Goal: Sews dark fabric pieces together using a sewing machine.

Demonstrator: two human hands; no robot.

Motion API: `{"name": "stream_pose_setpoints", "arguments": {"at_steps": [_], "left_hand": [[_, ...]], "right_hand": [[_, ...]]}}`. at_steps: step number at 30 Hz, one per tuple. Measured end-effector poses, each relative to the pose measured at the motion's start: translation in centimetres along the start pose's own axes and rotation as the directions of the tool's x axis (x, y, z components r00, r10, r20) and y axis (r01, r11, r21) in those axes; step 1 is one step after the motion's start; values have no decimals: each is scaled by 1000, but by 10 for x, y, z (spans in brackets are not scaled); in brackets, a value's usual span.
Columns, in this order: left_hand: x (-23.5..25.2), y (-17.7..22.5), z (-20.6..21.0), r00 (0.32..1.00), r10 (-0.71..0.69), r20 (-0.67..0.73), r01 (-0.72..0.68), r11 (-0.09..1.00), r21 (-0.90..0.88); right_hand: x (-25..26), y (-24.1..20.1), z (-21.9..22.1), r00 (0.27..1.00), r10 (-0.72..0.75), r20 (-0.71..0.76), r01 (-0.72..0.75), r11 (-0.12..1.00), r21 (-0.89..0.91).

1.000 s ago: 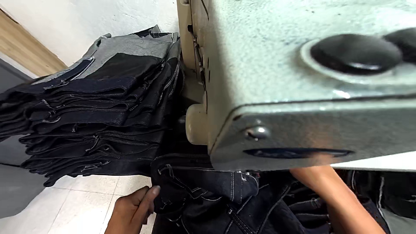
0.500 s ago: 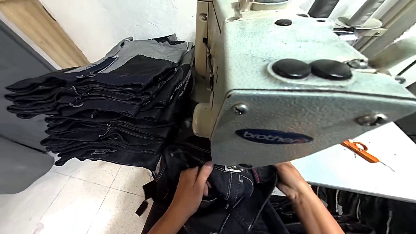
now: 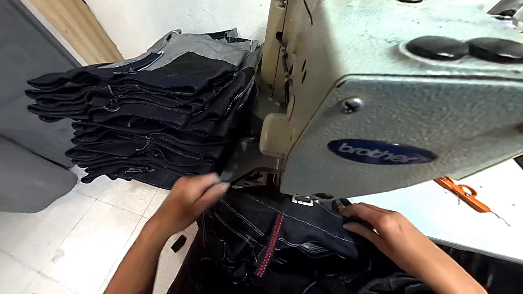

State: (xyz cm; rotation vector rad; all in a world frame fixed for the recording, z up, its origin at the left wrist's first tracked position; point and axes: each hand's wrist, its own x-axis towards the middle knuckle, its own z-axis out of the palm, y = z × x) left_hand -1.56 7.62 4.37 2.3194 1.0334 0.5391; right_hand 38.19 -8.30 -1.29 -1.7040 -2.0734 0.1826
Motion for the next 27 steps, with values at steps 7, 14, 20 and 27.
{"name": "stream_pose_setpoints", "arguments": {"at_steps": [7, 14, 20, 27], "left_hand": [[76, 15, 52, 846, 140, 515, 127, 885, -448], [59, 31, 65, 895, 210, 393, -27, 906, -423], [66, 36, 58, 887, 226, 403, -63, 923, -379], [71, 35, 56, 880, 177, 442, -19, 940, -339]], "right_hand": [[-11, -113, 8, 944, -329, -3, 329, 943, -51], [-5, -114, 10, 918, -344, -199, 287, 920, -266], [14, -95, 10, 868, -218, -446, 47, 930, -365], [25, -117, 9, 877, -106, -468, 58, 992, -115]]}}
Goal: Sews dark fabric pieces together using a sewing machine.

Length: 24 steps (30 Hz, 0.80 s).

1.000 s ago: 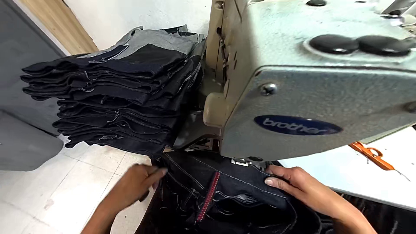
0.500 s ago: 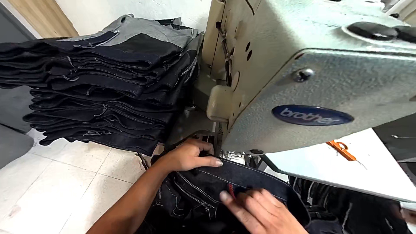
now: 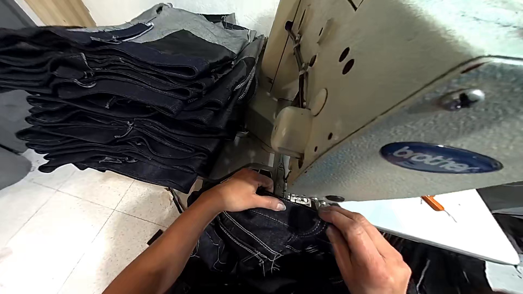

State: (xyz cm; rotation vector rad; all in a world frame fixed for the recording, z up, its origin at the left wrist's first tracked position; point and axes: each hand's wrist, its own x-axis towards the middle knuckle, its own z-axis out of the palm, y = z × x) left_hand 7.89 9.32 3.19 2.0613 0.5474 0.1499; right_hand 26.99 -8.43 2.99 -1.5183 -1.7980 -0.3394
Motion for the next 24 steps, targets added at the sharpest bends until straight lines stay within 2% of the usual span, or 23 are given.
{"name": "stream_pose_setpoints", "arguments": {"at_steps": [2, 5, 7, 8, 9, 11, 13, 15, 16, 17, 18, 20, 22, 24], "left_hand": [[0, 1, -1, 1000, -26, -3, 26, 1000, -18], [0, -1, 0, 999, -45, -9, 44, 999, -28], [-2, 1, 1, 998, -60, 4, 60, 998, 1], [-3, 2, 1, 998, -63, 6, 63, 998, 22], [-4, 3, 2, 998, -60, -2, 60, 997, 45], [-8, 9, 4, 997, -66, -50, 70, 993, 100], [-17, 17, 13, 976, -55, -209, 97, 976, 195], [-26, 25, 33, 885, 70, -460, 103, 934, 342], [-31, 30, 45, 835, 130, -535, 99, 921, 378], [-37, 38, 56, 822, 138, -552, 82, 931, 356], [-44, 48, 67, 846, 112, -522, 44, 960, 278], [-56, 62, 84, 905, 27, -424, -28, 1000, 5], [-60, 64, 96, 920, -89, -381, -37, 950, -310], [-57, 63, 101, 885, -212, -414, -45, 847, -529]], "right_hand": [[-2, 1, 3, 992, 115, 52, -123, 975, 183], [-2, 5, 6, 929, 278, 243, -365, 788, 496], [0, 6, 4, 885, 320, 337, -463, 681, 568], [1, 6, 3, 875, 326, 357, -480, 671, 566], [1, 6, 3, 879, 319, 355, -472, 691, 548], [-1, 10, 6, 917, 283, 280, -386, 802, 455], [-2, 13, 10, 957, 238, 164, -278, 915, 292], [-1, 16, 15, 974, 203, 100, -219, 955, 202], [-1, 18, 16, 976, 199, 92, -213, 958, 193], [-1, 21, 17, 976, 196, 97, -212, 957, 198], [0, 22, 18, 976, 191, 105, -210, 955, 211], [1, 22, 19, 979, 175, 103, -194, 955, 223], [1, 22, 20, 984, 158, 83, -173, 957, 233], [-1, 22, 25, 990, 138, 30, -141, 956, 257]]}}
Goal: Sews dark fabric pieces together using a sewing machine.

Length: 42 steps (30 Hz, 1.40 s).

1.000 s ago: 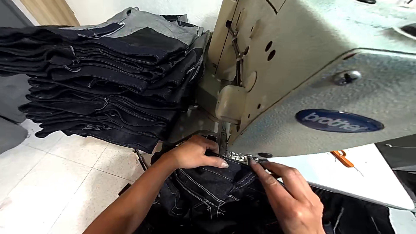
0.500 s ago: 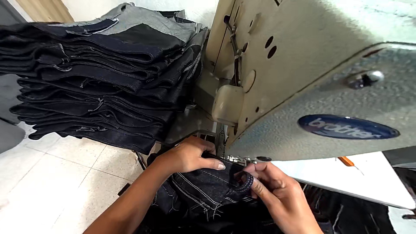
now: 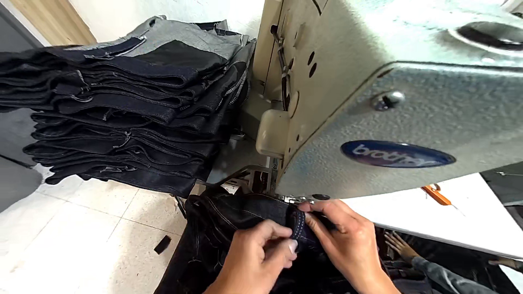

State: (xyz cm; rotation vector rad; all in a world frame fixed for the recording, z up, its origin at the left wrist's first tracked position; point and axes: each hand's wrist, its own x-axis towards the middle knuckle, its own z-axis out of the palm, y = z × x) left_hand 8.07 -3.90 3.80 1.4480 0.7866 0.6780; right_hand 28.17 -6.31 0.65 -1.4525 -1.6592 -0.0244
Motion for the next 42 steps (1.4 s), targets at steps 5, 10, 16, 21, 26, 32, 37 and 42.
{"name": "stream_pose_setpoints", "arguments": {"at_steps": [5, 10, 16, 21, 26, 32, 37, 42], "left_hand": [[6, -10, 8, 993, -36, -110, 22, 992, -123], [8, -5, 14, 983, -118, -141, 101, 987, -127], [16, -38, -3, 786, 612, 87, -470, 501, 727], [40, -40, -33, 440, 733, 518, -660, -128, 741], [48, -41, -35, 543, 656, 524, -703, 15, 711], [45, -37, -28, 626, 664, 409, -634, 128, 763], [48, -36, -24, 633, 679, 372, -604, 133, 786], [47, -41, -25, 626, 695, 354, -616, 162, 771]], "right_hand": [[-3, -2, 3, 994, -109, -22, 107, 991, -85], [-6, -7, -13, 978, -146, 148, 179, 954, -242], [-10, 3, -14, 979, -99, 177, 139, 963, -229], [-12, 0, -11, 978, -124, 165, 169, 942, -289], [-25, 21, -20, 976, 58, 208, -52, 998, -33], [-21, 37, -11, 963, 243, 117, -245, 969, 6], [-5, 43, -13, 980, 161, 117, -164, 986, 18], [-15, 40, -11, 981, 169, 93, -171, 985, 18]]}}
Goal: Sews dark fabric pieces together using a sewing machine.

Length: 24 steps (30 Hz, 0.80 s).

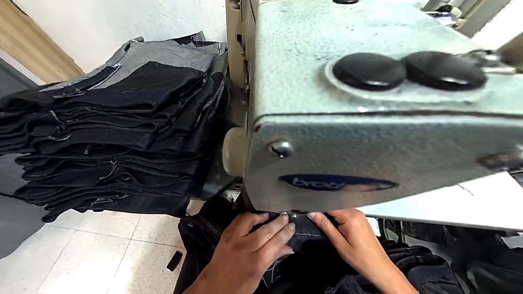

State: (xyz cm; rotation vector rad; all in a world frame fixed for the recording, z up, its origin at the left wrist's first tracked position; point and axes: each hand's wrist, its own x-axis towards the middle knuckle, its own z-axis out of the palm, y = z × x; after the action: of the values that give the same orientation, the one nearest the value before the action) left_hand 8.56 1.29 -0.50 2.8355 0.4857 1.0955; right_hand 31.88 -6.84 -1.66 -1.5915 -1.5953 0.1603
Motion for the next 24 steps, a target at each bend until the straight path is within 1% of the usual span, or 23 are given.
{"name": "stream_pose_setpoints", "arguments": {"at_steps": [3, 9, 15, 17, 19, 21, 22, 24], "left_hand": [[-2, -2, -1, 1000, 8, -2, -8, 1000, -21], [-7, -12, 0, 998, 6, -56, -13, 992, -126], [-10, -13, 3, 994, -29, -106, 8, 980, -199], [-11, -16, 6, 992, -32, -125, 4, 975, -221], [-12, -15, 9, 989, -34, -144, 0, 973, -230], [-12, -14, 11, 987, -41, -155, 3, 971, -239], [-12, -13, 11, 988, -45, -150, 8, 971, -239], [-11, -12, 11, 988, -43, -147, 6, 970, -245]], "right_hand": [[-2, -4, -1, 1000, -6, -1, 6, 1000, -13], [1, -9, -6, 996, -82, 41, 84, 995, -53], [0, -7, -3, 996, -88, 33, 90, 993, -77], [1, -6, -4, 995, -80, 51, 85, 993, -88], [0, -1, -11, 993, -53, 107, 61, 996, -71], [-1, 9, -26, 973, 19, 229, -10, 999, -43], [-3, 15, -35, 946, 83, 313, -75, 996, -37], [-5, 26, -50, 855, 204, 476, -198, 978, -63]]}}
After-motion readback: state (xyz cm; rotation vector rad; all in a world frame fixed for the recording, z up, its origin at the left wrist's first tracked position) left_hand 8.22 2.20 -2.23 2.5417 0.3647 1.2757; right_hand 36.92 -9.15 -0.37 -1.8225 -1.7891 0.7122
